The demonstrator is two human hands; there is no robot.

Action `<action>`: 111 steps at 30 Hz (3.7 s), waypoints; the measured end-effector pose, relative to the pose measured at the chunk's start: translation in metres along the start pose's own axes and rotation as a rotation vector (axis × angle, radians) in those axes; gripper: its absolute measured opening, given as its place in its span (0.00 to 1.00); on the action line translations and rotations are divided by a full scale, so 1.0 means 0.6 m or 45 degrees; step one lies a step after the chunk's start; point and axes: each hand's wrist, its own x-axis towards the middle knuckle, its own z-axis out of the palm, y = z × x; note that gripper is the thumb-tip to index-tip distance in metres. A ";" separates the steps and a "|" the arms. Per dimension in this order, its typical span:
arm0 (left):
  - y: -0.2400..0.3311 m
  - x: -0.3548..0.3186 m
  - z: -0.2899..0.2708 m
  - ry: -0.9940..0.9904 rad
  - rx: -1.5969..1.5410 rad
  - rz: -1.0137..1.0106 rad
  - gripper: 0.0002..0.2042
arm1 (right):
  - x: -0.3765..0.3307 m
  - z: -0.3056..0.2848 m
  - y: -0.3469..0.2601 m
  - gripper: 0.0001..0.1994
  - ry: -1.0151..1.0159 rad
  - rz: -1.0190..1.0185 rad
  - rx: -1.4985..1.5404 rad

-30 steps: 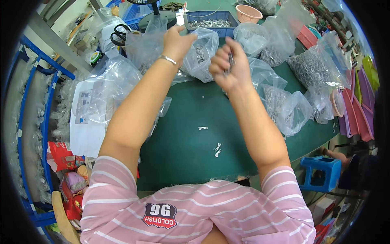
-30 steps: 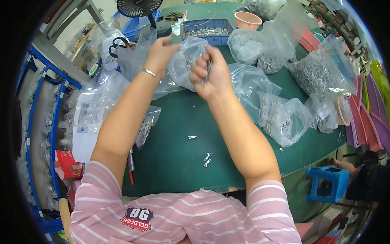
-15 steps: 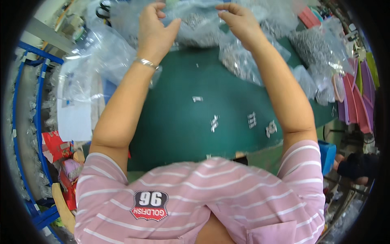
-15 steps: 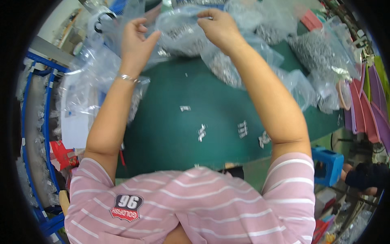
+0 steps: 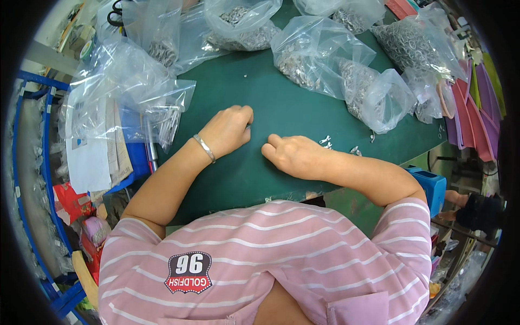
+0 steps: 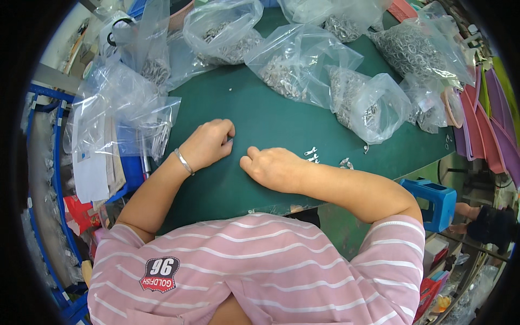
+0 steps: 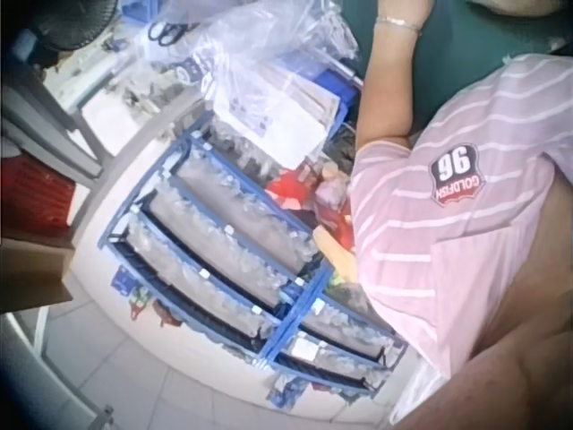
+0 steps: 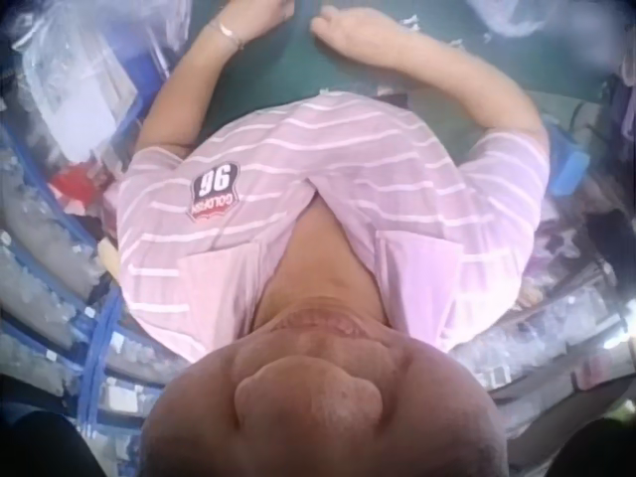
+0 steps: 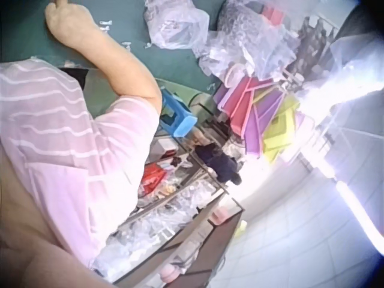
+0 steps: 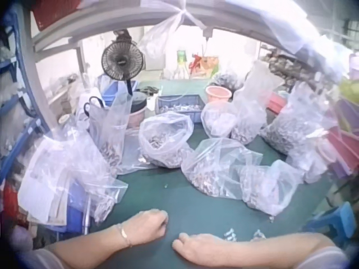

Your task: The person sorts through a pile of small metal components on a table by hand, picking them up and placing them into various plastic bags.

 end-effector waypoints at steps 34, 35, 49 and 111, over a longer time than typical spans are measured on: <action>0.070 0.019 0.009 0.169 -1.205 -0.384 0.08 | -0.164 -0.036 0.038 0.12 0.253 0.685 0.359; 0.078 0.015 0.015 0.099 -1.203 -0.381 0.08 | -0.165 -0.031 0.036 0.10 0.281 0.681 0.324; 0.110 -0.025 0.091 -0.468 -1.918 -0.713 0.16 | -0.093 0.021 -0.052 0.12 0.817 0.554 0.771; 0.156 -0.027 0.000 -0.383 -2.793 -0.542 0.29 | -0.092 -0.066 -0.055 0.09 1.129 0.501 0.518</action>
